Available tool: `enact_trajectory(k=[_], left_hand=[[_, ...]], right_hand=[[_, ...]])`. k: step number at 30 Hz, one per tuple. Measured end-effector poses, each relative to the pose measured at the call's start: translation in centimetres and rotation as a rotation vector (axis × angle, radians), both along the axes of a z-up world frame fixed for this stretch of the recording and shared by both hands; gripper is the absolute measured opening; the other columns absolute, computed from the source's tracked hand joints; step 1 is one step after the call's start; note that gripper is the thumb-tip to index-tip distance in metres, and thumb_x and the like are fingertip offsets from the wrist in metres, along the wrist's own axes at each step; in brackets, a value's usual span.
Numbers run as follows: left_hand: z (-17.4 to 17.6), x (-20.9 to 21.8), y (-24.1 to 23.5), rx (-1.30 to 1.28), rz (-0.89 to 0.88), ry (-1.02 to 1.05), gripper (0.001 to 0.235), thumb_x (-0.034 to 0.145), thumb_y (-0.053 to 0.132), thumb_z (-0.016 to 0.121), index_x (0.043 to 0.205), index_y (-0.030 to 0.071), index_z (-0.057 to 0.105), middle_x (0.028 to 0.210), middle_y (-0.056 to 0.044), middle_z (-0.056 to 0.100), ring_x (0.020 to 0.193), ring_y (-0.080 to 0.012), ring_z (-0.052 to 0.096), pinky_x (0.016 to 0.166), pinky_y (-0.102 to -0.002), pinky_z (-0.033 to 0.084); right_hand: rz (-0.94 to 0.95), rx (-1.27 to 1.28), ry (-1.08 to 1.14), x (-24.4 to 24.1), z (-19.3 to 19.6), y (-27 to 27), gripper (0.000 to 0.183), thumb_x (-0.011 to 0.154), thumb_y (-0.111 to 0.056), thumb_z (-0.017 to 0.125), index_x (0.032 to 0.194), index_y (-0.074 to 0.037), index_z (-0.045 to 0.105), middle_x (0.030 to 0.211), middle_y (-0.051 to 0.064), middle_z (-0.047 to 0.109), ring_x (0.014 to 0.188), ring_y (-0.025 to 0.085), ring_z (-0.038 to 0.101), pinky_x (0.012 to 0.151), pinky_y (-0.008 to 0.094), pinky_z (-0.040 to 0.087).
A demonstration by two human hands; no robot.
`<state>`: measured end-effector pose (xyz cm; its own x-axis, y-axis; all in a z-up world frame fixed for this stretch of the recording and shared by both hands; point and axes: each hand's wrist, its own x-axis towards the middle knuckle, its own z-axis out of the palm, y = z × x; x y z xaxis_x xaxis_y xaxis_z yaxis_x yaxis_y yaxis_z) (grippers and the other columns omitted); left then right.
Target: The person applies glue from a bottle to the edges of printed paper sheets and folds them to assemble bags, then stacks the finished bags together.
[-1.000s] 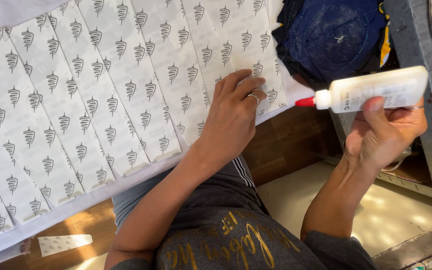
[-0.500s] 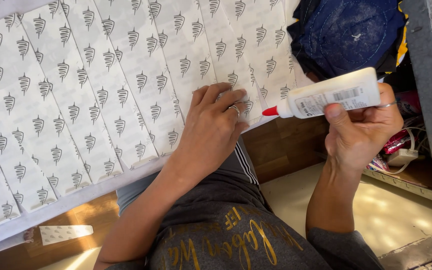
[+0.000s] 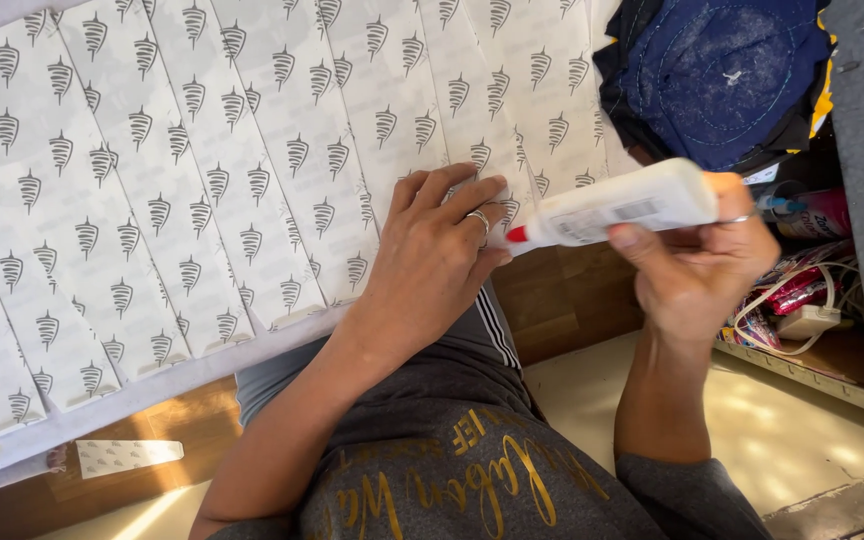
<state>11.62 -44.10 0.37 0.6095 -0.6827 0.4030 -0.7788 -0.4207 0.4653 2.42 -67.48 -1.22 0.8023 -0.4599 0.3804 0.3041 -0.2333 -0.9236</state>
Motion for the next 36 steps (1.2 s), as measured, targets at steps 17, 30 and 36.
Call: enact_trajectory(k=[17,30,36], left_hand=[[-0.2,-0.1,-0.4,-0.123,0.062,0.157,0.036,0.075,-0.015,0.066,0.104,0.003,0.075,0.124,-0.007,0.073,0.12,-0.0354,0.059,0.094,-0.049,0.042],[1.8,0.5,2.4,-0.18,-0.008,0.061,0.036,0.077,-0.027,0.064,0.107,-0.009,0.074,0.119,-0.017,0.072,0.113,-0.0404,0.054,0.082,-0.049,0.045],[1.9,0.0,5.7,-0.044,0.056,-0.011,0.008,0.089,-0.006,0.079,0.086,-0.006,0.071,0.115,-0.014,0.072,0.105,-0.0364,0.058,0.084,-0.046,0.042]], right_hand=[[-0.002,0.062,0.013,0.5,-0.3,2.4,0.046,0.08,-0.004,0.088,0.115,0.003,0.06,0.095,0.009,0.064,0.087,0.015,0.062,0.075,0.026,0.053],[-0.191,0.205,-0.138,-0.4,-0.9,-2.8,0.051,0.077,-0.022,0.096,0.107,0.001,0.062,0.088,0.003,0.058,0.084,0.013,0.054,0.076,0.032,0.046],[-0.127,0.175,-0.126,0.5,-1.3,0.3,0.048,0.077,-0.024,0.095,0.099,-0.004,0.057,0.082,-0.001,0.053,0.078,0.009,0.051,0.068,0.026,0.043]])
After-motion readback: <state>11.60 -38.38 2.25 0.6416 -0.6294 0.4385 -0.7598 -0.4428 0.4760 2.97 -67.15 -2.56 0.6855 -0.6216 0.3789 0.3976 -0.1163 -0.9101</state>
